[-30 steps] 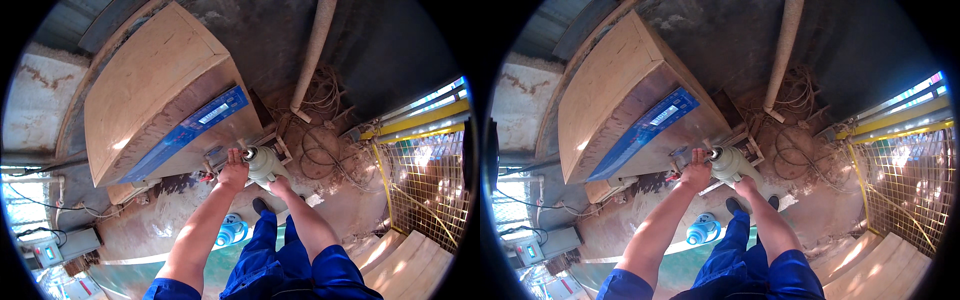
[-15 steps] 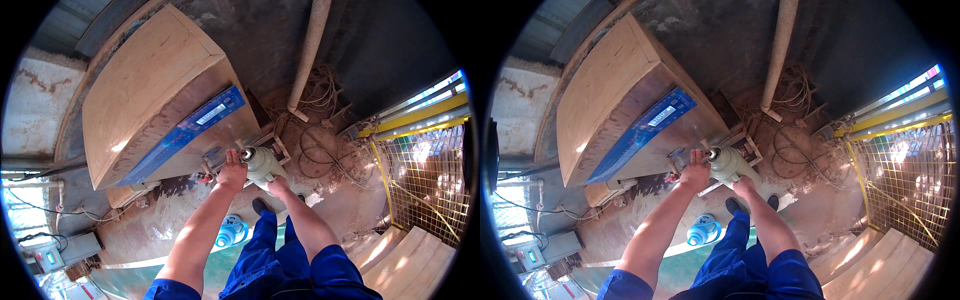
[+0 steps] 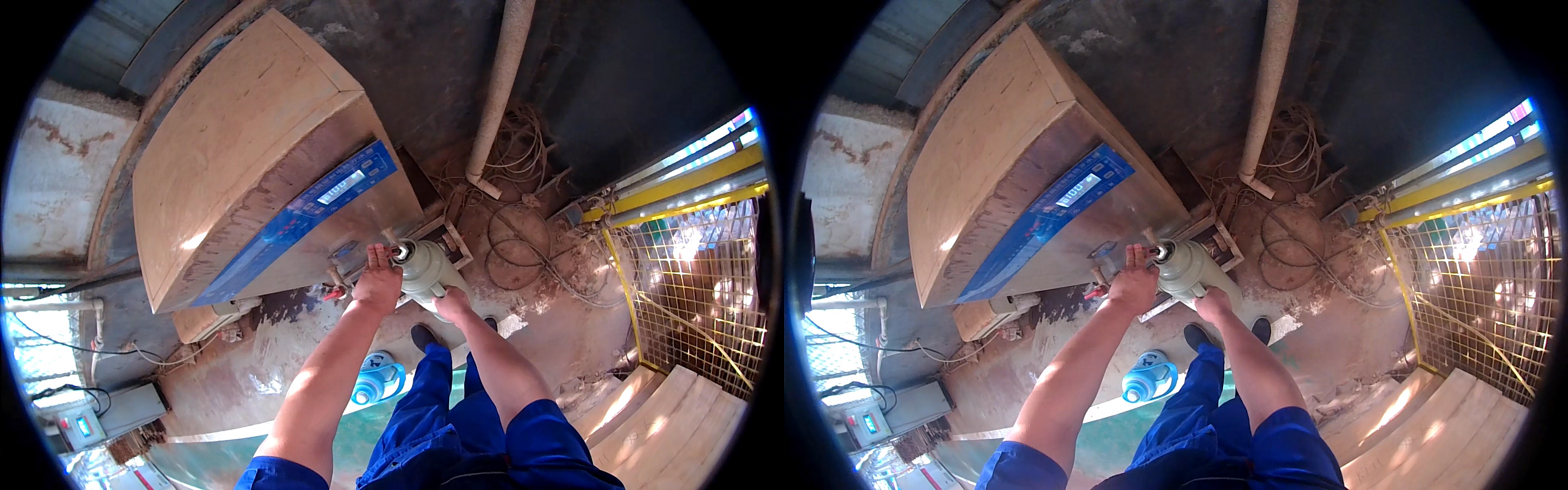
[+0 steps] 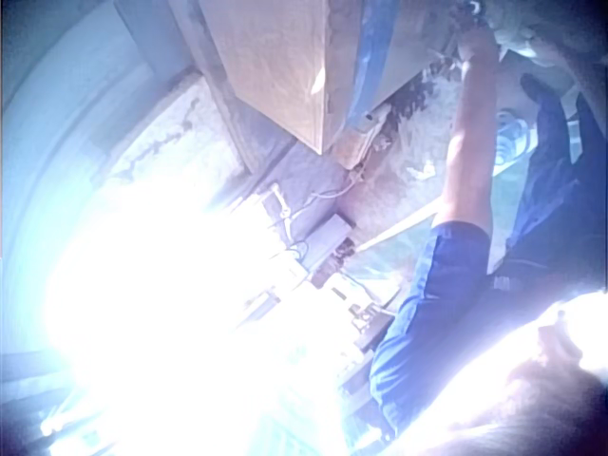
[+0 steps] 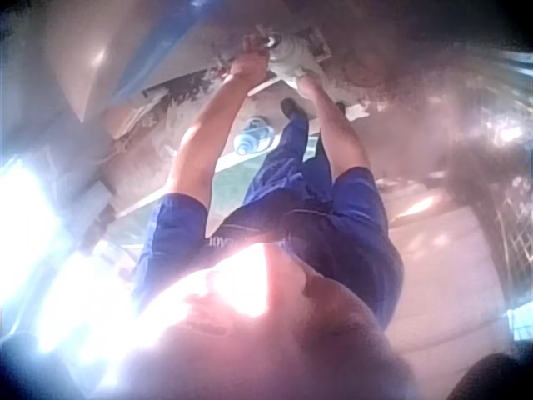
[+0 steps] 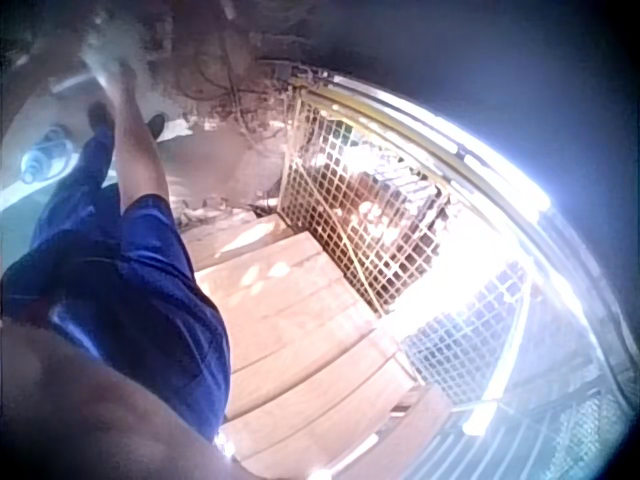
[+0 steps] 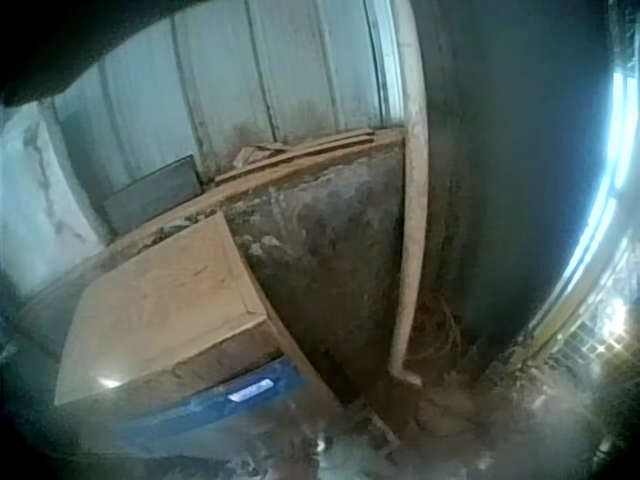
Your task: The person fills a blue thermos and a white thermos from a wall-mounted water dispenser. They place each thermos under the dispenser spout, press the lever to fill, then remove and set the thermos aside before repeating the process with the second thermos.
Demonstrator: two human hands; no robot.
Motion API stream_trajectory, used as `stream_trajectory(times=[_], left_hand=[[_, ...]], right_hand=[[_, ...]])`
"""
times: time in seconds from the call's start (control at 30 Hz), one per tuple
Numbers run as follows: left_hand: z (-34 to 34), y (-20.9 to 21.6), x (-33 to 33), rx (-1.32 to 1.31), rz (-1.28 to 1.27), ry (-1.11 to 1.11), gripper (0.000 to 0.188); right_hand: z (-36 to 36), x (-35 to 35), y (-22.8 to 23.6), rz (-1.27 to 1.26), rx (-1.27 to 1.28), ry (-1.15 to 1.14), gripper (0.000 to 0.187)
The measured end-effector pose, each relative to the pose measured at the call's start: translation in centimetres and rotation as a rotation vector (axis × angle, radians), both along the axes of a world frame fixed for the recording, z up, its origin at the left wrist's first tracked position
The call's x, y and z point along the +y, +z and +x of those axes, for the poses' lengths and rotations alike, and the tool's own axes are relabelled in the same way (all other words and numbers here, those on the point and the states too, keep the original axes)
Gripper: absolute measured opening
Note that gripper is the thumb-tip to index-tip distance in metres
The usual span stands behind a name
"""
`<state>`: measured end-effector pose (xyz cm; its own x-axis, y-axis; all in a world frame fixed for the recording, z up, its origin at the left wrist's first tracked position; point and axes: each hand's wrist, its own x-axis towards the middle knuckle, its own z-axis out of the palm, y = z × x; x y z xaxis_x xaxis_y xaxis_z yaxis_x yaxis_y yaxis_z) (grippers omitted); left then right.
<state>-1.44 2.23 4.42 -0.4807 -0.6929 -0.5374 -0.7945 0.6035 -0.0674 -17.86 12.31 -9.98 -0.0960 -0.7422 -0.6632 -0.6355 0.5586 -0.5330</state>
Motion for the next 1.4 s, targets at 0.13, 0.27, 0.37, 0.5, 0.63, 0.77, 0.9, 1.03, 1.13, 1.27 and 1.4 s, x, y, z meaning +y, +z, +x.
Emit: stream_trajectory(times=[0.13, 0.27, 0.37, 0.5, 0.63, 0.77, 0.9, 1.03, 1.13, 1.27, 1.4], left_hand=[[0.06, -0.13, 0.02, 0.007, 0.002, 0.005, 0.035], [0.04, -0.23, -0.02, -0.012, 0.000, 0.003, 0.035], [0.10, -0.36, -0.03, -0.014, -0.007, -0.002, 0.035], [0.19, -0.54, 0.02, -0.003, -0.020, -0.012, 0.035], [0.21, -0.61, 0.04, -0.003, -0.028, -0.022, 0.035], [0.20, -0.56, -0.03, -0.005, -0.019, -0.016, 0.035], [0.21, -0.48, -0.03, 0.007, -0.030, -0.022, 0.035], [0.17, -0.31, 0.02, 0.023, -0.025, -0.011, 0.035], [0.07, -0.17, -0.03, 0.029, -0.006, 0.008, 0.036], [-0.07, 0.02, -0.07, 0.009, 0.007, 0.012, 0.036], [-0.15, 0.22, -0.14, -0.023, 0.014, 0.003, 0.037]], right_hand=[[-0.03, -0.03, 0.26, 0.008, -0.006, -0.018, 0.048], [-0.05, -0.09, 0.41, -0.004, 0.008, 0.004, 0.047], [0.03, -0.11, 0.37, -0.006, 0.006, -0.009, 0.046], [0.05, -0.09, 0.45, 0.022, -0.002, -0.032, 0.044], [0.00, -0.12, 0.60, 0.030, 0.007, -0.036, 0.044], [-0.04, -0.11, 0.47, 0.026, -0.010, -0.046, 0.045], [-0.12, -0.14, 0.32, 0.034, -0.018, -0.048, 0.046], [-0.14, -0.15, 0.43, 0.039, -0.001, -0.039, 0.046], [-0.14, -0.11, 0.47, 0.030, 0.003, -0.041, 0.047], [-0.17, -0.13, 0.30, 0.011, -0.005, -0.021, 0.047], [-0.12, -0.05, 0.27, -0.011, 0.018, -0.010, 0.047]])
